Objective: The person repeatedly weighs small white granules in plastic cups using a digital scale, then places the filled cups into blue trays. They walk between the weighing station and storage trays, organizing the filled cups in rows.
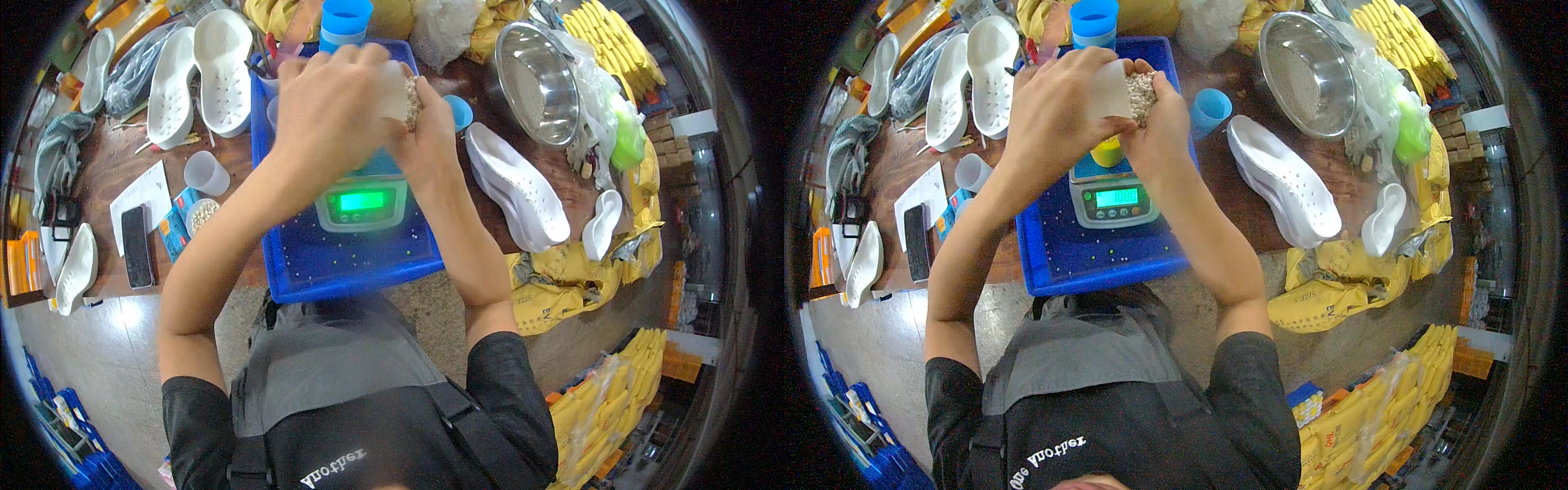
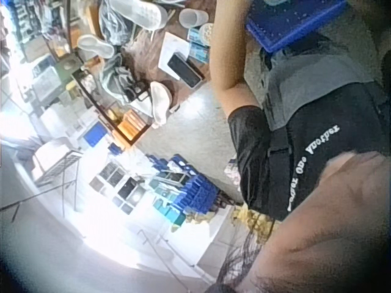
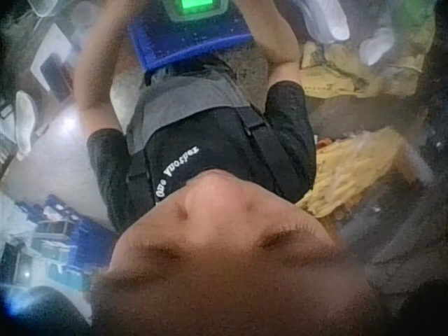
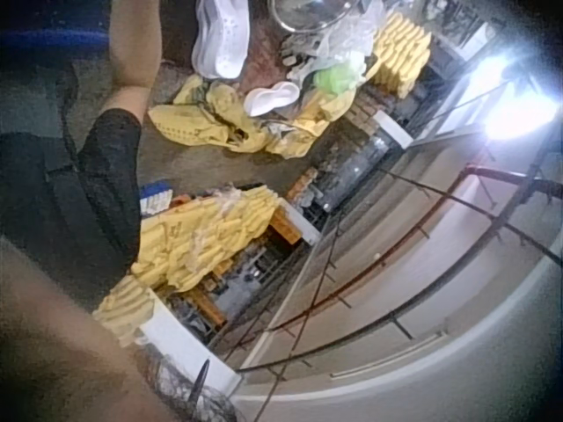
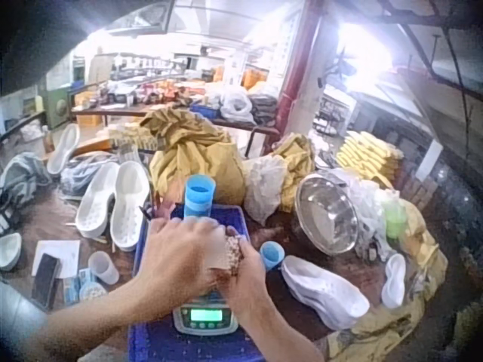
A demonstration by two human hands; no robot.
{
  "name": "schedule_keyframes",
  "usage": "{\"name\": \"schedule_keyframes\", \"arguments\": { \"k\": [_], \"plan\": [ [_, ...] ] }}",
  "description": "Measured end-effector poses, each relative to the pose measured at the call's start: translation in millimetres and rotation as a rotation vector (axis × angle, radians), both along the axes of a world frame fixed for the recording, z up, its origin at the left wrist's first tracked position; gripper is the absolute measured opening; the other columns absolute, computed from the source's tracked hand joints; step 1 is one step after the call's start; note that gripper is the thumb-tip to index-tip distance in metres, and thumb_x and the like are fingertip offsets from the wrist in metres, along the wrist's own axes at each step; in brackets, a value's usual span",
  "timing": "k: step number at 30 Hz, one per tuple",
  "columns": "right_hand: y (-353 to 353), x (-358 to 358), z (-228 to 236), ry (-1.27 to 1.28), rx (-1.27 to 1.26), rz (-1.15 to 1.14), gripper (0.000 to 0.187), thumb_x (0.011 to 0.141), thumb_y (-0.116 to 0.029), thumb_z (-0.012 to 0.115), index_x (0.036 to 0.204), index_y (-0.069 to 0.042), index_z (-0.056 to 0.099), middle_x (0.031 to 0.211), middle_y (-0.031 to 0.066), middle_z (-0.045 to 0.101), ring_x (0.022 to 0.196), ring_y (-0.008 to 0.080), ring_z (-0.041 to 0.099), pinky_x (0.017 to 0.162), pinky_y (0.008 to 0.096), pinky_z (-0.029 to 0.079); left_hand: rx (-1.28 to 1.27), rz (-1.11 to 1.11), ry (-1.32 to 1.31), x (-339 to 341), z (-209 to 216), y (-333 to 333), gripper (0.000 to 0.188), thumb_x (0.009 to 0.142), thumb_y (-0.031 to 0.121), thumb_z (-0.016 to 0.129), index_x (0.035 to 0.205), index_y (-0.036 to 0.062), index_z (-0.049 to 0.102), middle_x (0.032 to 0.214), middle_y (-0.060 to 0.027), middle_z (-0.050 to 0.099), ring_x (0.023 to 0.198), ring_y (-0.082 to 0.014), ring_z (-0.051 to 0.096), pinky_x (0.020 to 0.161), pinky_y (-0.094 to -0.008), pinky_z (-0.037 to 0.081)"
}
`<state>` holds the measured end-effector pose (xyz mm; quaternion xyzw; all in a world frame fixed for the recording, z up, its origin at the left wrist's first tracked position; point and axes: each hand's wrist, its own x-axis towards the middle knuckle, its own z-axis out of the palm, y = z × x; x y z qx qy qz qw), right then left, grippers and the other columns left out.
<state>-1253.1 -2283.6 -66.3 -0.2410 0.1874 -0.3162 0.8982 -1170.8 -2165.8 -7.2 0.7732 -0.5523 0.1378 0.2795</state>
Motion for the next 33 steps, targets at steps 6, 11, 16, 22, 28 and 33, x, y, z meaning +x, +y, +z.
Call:
{"name": "schedule_keyframes", "arguments": {
  "k": [6, 11, 16, 22, 28, 33],
  "plan": [
    [1.8, 9.8, 14.5, 0.020, 0.009, -0.101, 0.028, 0.110, -0.033, 0.046, 0.102, -0.008, 0.055, 0.089, 0.0048, 0.059, 0.081, 0.0194, 0.059, 0.088, 0.0416, 0.055, -0.333, -0.148, 0.742, 27.9, -19.3, 26.9, 0.073, 0.073, 0.034, 0.092, 0.124, -0.0051, 0.059, 0.111, -0.0179, 0.071, 0.101, -0.0223, 0.071, 0.087, -0.0340, 0.057],
    [1.9, 13.5, 21.6, 0.120, -0.255, -0.096, 0.035, 0.110, -0.038, 0.049, 0.085, -0.013, 0.052, 0.068, -0.0019, 0.046, 0.060, 0.0136, 0.044, 0.067, 0.0342, 0.048, -0.401, -0.095, 1.118, 27.1, -28.5, 64.4, 0.068, 0.080, 0.025, 0.089, 0.130, -0.0060, 0.055, 0.115, -0.0174, 0.070, 0.103, -0.0209, 0.070, 0.089, -0.0327, 0.056],
    [-9.2, 12.3, 31.5, 0.134, -0.288, -0.082, 0.037, 0.110, -0.037, 0.047, 0.082, -0.014, 0.051, 0.063, -0.0033, 0.039, 0.053, 0.0098, 0.034, 0.050, 0.0267, 0.031, -0.428, -0.030, 1.276, 19.2, -32.0, 85.2, 0.070, 0.084, 0.020, 0.086, 0.137, -0.0061, 0.049, 0.117, -0.0173, 0.068, 0.107, -0.0220, 0.068, 0.093, -0.0344, 0.056],
    [-19.0, 6.2, 41.7, 0.083, -0.235, -0.060, 0.039, 0.110, -0.035, 0.046, 0.078, -0.015, 0.051, 0.061, -0.0028, 0.038, 0.052, 0.0091, 0.031, 0.048, 0.0261, 0.027, -0.449, -0.094, 1.357, 13.4, -41.9, 96.7, 0.074, 0.081, 0.018, 0.086, 0.139, -0.0052, 0.046, 0.124, -0.0166, 0.065, 0.115, -0.0225, 0.064, 0.100, -0.0359, 0.051],
    [-23.2, -3.5, 33.5, 0.049, -0.190, -0.003, 0.038, 0.109, -0.032, 0.049, 0.075, -0.016, 0.047, 0.061, -0.0036, 0.035, 0.052, 0.0094, 0.031, 0.048, 0.0271, 0.026, 0.126, -0.245, 0.853, -1.3, -72.4, 129.6, 0.074, 0.071, 0.009, 0.081, 0.138, 0.0034, 0.050, 0.128, -0.0161, 0.058, 0.121, -0.0276, 0.060, 0.106, -0.0381, 0.047],
    [-21.1, -4.3, 33.1, 0.026, -0.148, 0.056, 0.039, 0.108, -0.033, 0.053, 0.074, -0.016, 0.044, 0.061, -0.0045, 0.031, 0.052, 0.0083, 0.028, 0.046, 0.0263, 0.023, 0.283, -0.324, 0.715, -14.6, -86.7, 140.4, 0.077, 0.070, 0.004, 0.082, 0.139, 0.0004, 0.047, 0.137, -0.0221, 0.050, 0.126, -0.0401, 0.054, 0.107, -0.0430, 0.047]
  ]
}}
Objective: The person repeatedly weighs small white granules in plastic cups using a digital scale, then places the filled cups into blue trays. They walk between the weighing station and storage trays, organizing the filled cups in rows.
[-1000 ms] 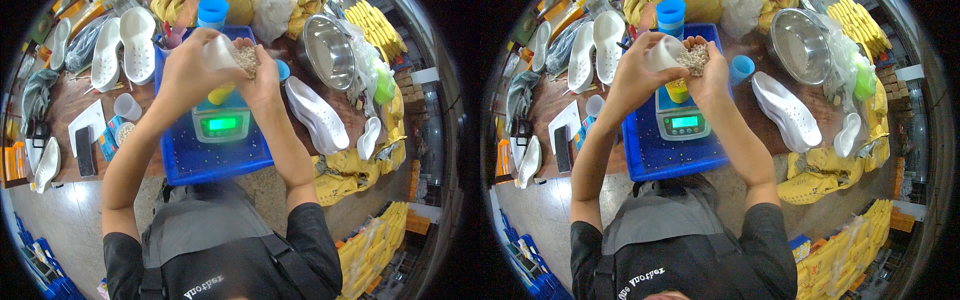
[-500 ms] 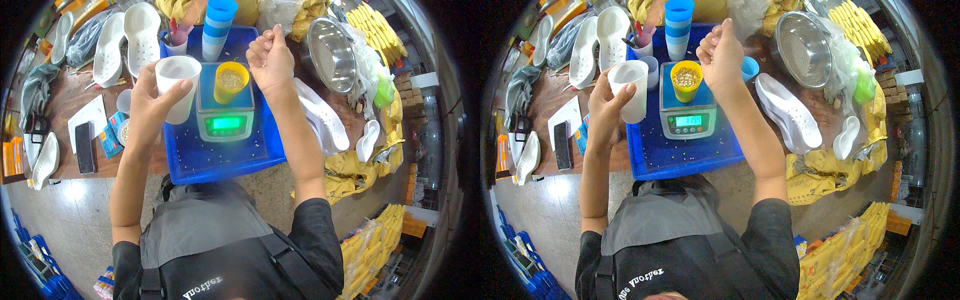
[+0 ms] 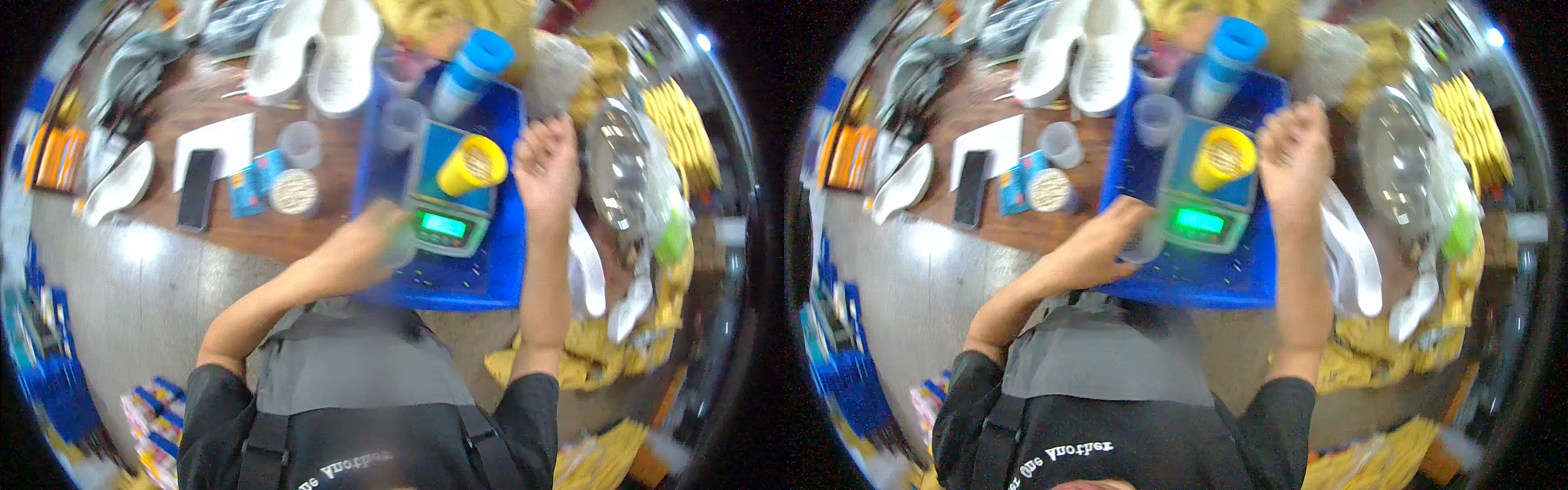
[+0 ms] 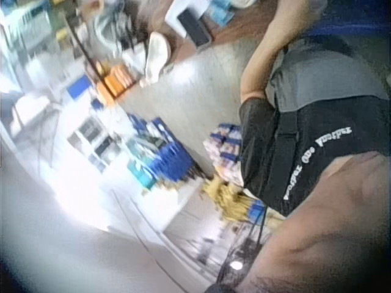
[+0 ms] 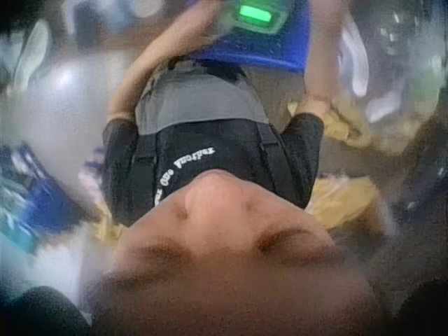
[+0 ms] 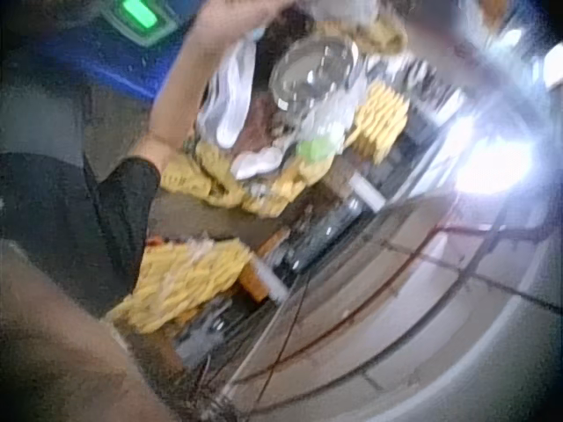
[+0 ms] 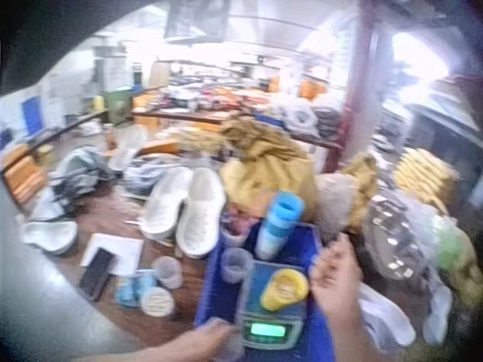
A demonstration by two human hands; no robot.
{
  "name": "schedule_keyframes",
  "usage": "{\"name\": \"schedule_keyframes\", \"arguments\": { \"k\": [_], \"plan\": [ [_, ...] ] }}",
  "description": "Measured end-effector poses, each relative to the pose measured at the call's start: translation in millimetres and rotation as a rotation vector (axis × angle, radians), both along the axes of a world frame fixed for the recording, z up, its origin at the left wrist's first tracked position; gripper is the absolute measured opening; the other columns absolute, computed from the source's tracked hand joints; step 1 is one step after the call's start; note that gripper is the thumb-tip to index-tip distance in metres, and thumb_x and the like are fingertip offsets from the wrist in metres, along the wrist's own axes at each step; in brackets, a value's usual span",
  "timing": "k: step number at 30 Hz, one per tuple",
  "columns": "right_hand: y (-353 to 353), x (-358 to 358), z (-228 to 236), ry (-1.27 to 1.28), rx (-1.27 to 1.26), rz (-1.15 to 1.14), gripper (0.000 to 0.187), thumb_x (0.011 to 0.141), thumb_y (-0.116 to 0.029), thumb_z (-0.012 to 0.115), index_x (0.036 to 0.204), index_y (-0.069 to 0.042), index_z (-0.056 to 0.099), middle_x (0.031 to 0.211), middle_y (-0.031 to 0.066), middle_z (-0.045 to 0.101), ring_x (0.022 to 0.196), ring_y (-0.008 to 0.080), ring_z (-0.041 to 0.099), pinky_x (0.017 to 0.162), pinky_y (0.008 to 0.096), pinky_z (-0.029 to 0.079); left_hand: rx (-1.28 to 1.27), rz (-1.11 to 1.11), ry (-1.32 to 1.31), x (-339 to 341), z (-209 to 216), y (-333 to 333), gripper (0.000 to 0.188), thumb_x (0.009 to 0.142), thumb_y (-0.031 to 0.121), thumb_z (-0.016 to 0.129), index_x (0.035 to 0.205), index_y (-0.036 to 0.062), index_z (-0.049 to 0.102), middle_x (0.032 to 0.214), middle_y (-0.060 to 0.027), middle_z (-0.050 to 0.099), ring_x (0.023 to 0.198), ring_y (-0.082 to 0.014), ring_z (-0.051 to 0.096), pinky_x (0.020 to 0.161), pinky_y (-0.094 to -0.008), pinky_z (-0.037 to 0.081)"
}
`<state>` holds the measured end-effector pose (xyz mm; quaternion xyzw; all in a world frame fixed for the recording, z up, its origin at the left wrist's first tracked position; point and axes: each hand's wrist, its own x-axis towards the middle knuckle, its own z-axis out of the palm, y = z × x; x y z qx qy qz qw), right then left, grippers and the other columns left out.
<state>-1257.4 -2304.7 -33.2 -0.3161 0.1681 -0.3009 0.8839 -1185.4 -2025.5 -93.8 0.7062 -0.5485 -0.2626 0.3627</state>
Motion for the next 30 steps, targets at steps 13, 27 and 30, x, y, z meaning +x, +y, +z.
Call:
{"name": "schedule_keyframes", "arguments": {
  "k": [13, 27, 30],
  "plan": [
    [-1.9, -23.0, 19.9, 0.001, -0.037, -0.016, 0.034, 0.108, -0.028, 0.055, 0.078, -0.014, 0.045, 0.061, -0.0054, 0.033, 0.049, 0.0062, 0.025, 0.044, 0.0255, 0.021, 0.142, 1.312, -0.840, 160.3, -103.9, 181.9, 0.073, 0.085, 0.036, 0.077, 0.140, -0.0054, 0.052, 0.132, -0.0241, 0.062, 0.129, -0.0419, 0.053, 0.105, -0.0464, 0.046],
    [2.7, -20.0, 25.3, -0.007, -0.044, 0.043, 0.035, 0.109, -0.028, 0.053, 0.078, -0.013, 0.044, 0.062, -0.0042, 0.031, 0.050, 0.0072, 0.025, 0.043, 0.0265, 0.020, 0.388, 1.375, -0.724, 172.1, -109.3, 178.2, 0.099, 0.075, 0.044, 0.082, 0.145, -0.0097, 0.037, 0.120, -0.0254, 0.068, 0.115, -0.0436, 0.063, 0.105, -0.0474, 0.046],
    [2.1, -22.6, 23.2, -0.004, -0.046, 0.040, 0.035, 0.109, -0.028, 0.052, 0.078, -0.013, 0.044, 0.062, -0.0041, 0.031, 0.050, 0.0071, 0.025, 0.043, 0.0259, 0.021, 0.341, 1.380, -0.995, 159.0, -101.0, 179.8, 0.090, 0.080, 0.042, 0.080, 0.143, -0.0078, 0.041, 0.123, -0.0247, 0.065, 0.120, -0.0427, 0.060, 0.108, -0.0478, 0.042]
  ]
}}
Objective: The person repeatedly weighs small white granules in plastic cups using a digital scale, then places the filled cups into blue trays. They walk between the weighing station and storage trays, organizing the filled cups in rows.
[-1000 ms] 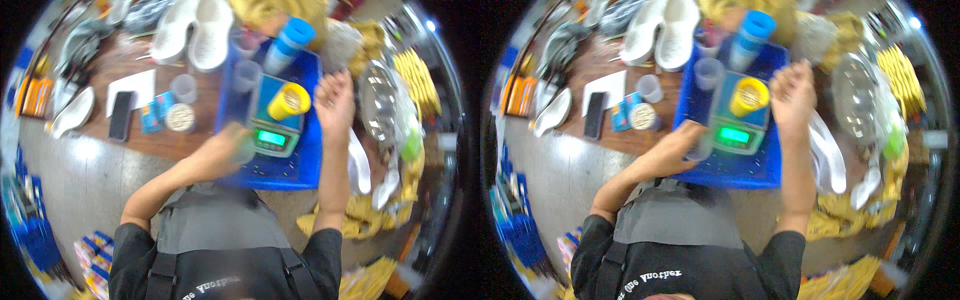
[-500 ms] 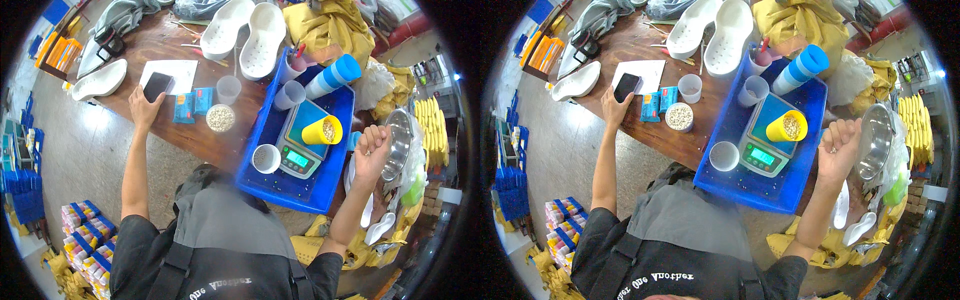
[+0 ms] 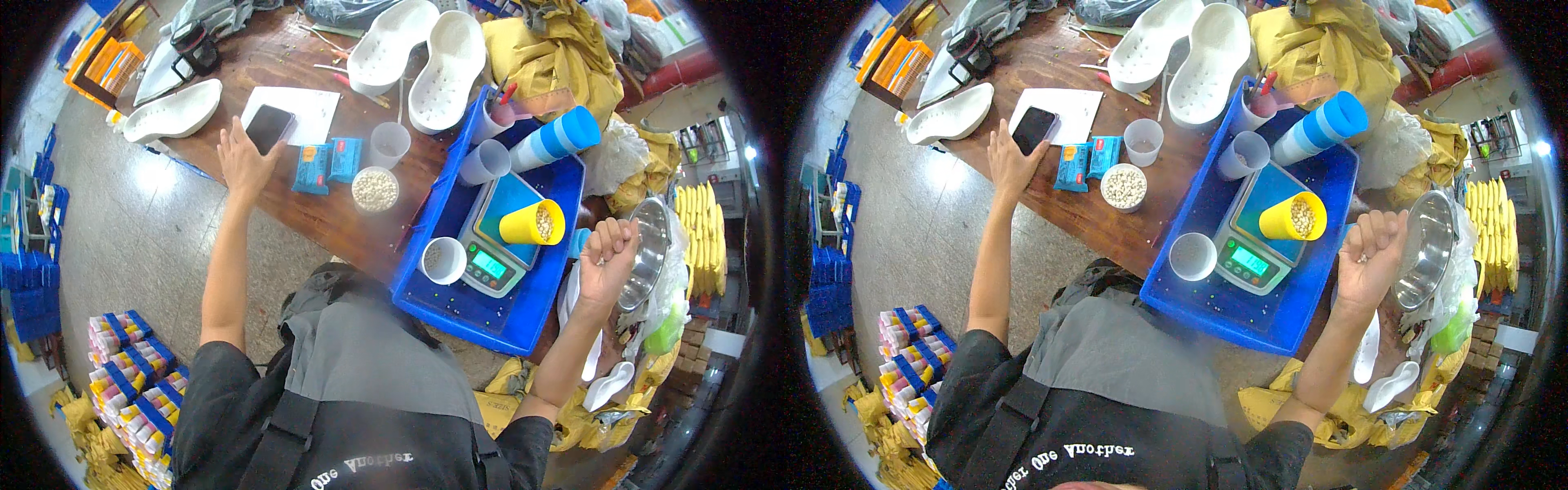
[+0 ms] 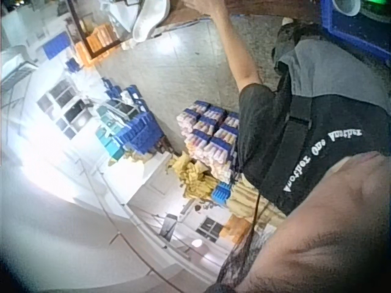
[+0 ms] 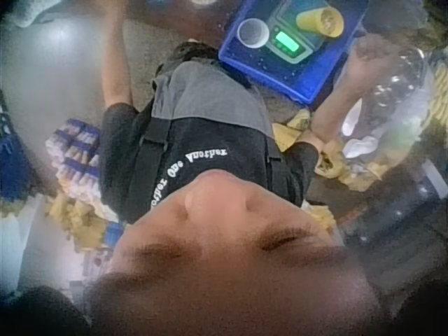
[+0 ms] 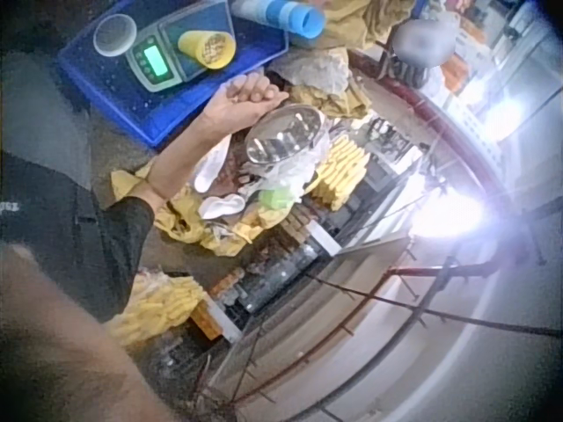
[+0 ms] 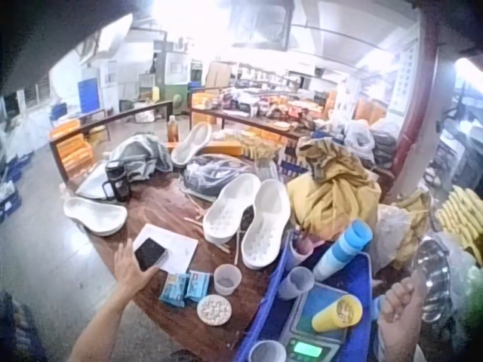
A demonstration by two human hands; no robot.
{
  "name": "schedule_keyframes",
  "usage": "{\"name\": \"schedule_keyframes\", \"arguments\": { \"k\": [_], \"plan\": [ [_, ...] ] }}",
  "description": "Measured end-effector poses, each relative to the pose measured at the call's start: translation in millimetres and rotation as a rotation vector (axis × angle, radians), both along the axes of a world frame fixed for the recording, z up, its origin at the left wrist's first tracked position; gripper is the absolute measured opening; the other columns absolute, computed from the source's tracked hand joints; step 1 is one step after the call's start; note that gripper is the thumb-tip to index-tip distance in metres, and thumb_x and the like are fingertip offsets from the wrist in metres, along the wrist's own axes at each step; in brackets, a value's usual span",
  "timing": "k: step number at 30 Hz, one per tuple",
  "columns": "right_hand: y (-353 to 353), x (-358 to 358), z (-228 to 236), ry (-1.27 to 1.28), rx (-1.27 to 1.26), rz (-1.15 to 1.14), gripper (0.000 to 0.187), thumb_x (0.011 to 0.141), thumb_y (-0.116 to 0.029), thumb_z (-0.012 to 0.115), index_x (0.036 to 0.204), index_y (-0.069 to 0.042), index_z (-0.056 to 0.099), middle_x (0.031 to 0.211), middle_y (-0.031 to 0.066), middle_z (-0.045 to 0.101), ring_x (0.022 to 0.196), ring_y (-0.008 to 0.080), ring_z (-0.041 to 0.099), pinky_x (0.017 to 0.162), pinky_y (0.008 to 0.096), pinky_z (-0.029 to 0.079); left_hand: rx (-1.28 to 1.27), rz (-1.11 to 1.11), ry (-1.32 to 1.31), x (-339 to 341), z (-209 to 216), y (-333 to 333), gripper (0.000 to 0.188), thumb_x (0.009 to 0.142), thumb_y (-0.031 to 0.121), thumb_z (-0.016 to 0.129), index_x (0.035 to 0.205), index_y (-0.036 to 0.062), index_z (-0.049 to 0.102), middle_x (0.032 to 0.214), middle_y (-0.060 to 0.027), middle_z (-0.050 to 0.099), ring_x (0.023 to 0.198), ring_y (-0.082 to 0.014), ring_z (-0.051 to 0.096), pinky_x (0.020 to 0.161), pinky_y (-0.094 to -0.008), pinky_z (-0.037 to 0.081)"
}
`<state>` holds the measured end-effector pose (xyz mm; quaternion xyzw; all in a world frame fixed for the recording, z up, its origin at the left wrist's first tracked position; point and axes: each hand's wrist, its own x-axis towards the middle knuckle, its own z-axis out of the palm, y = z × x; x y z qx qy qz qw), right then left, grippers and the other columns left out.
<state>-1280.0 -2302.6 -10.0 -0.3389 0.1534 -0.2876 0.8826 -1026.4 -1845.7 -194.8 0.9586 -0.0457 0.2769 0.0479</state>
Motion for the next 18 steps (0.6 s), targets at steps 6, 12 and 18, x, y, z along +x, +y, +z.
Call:
{"name": "schedule_keyframes", "arguments": {
  "k": [6, 12, 18],
  "plan": [
    [-5.5, 1.5, -4.5, 0.043, -0.003, -0.016, 0.034, 0.109, -0.028, 0.051, 0.079, -0.013, 0.045, 0.061, -0.0047, 0.031, 0.051, 0.0066, 0.024, 0.044, 0.0257, 0.020, -0.554, -0.605, -0.220, -116.2, 34.2, -50.1, 0.046, 0.085, 0.020, 0.081, 0.121, -0.0007, 0.063, 0.116, -0.0188, 0.065, 0.107, -0.0378, 0.061, 0.092, -0.0492, 0.050],
    [-7.5, 11.7, -4.0, 0.025, 0.030, 0.044, 0.033, 0.108, -0.027, 0.052, 0.079, -0.013, 0.045, 0.062, -0.0051, 0.030, 0.051, 0.0068, 0.023, 0.045, 0.0261, 0.019, -0.542, -1.181, 0.254, -178.7, 75.4, -120.7, 0.083, 0.070, 0.034, 0.089, 0.140, 0.0038, 0.054, 0.140, -0.0162, 0.054, 0.127, -0.0383, 0.051, 0.106, -0.0510, 0.043],
    [-8.7, 9.7, -6.8, -0.018, 0.065, 0.105, 0.033, 0.108, -0.026, 0.053, 0.079, -0.013, 0.046, 0.063, -0.0040, 0.031, 0.052, 0.0075, 0.025, 0.045, 0.0257, 0.020, -0.369, -1.213, 0.463, -178.0, 83.0, -145.4, 0.091, 0.071, 0.039, 0.088, 0.145, 0.0034, 0.048, 0.144, -0.0155, 0.051, 0.137, -0.0358, 0.043, 0.117, -0.0562, 0.032]
  ]
}}
